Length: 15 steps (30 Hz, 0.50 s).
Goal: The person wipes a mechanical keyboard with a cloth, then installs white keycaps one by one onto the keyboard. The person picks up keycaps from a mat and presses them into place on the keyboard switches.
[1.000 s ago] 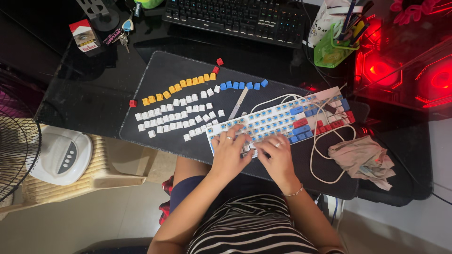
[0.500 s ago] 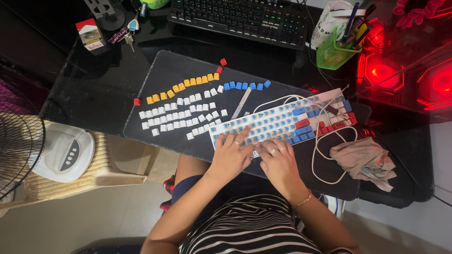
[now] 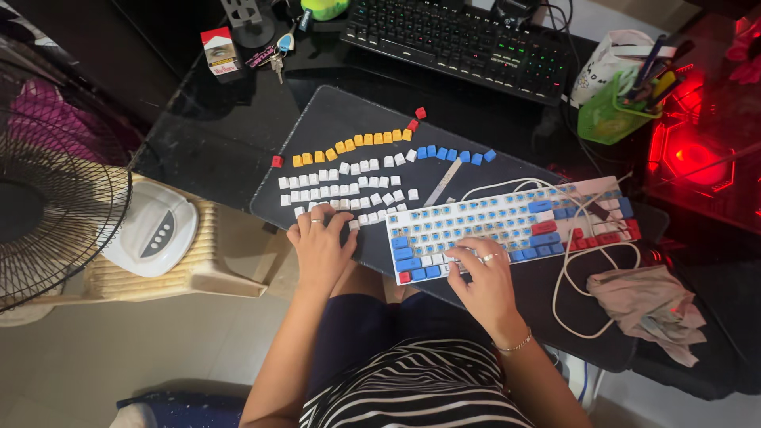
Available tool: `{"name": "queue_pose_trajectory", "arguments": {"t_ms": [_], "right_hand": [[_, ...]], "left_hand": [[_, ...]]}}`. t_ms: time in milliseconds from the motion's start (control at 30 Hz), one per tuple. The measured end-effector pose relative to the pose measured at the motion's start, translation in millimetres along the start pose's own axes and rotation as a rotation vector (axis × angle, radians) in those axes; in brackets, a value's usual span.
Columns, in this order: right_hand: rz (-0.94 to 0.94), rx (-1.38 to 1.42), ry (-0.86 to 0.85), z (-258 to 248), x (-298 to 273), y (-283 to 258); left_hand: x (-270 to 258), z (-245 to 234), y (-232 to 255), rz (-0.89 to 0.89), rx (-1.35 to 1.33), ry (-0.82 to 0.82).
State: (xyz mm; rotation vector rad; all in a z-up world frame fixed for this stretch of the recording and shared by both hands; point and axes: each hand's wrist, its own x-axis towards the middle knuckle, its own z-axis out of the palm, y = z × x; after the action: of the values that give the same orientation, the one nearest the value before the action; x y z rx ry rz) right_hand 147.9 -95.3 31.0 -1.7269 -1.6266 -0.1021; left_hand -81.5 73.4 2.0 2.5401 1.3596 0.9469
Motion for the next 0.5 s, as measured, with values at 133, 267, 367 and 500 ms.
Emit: {"name": "queue_pose_trajectory", "arguments": {"t_ms": [133, 267, 367, 500], "right_hand": [[0.006, 0.001, 0.019, -6.8, -0.1, 1.5], [0.044, -0.038, 0.069, -18.4, -3.4, 6.9], [0.067, -0.07, 0.119, -23.9, -6.7, 11.5], [0.061, -0.085, 0.142, -27.5, -12.5, 12.8]], "left_hand": [[-0.5, -0.6, 3.0, -0.022, -0.001, -0.007], [2.7, -11.2, 28.8, -0.04, -0.139, 0.007], [3.3, -5.7, 62.9, 0.055, -0.328, -0.05], [2.3, 25.0, 117.0, 0.179, -0.449, -0.147]]}}
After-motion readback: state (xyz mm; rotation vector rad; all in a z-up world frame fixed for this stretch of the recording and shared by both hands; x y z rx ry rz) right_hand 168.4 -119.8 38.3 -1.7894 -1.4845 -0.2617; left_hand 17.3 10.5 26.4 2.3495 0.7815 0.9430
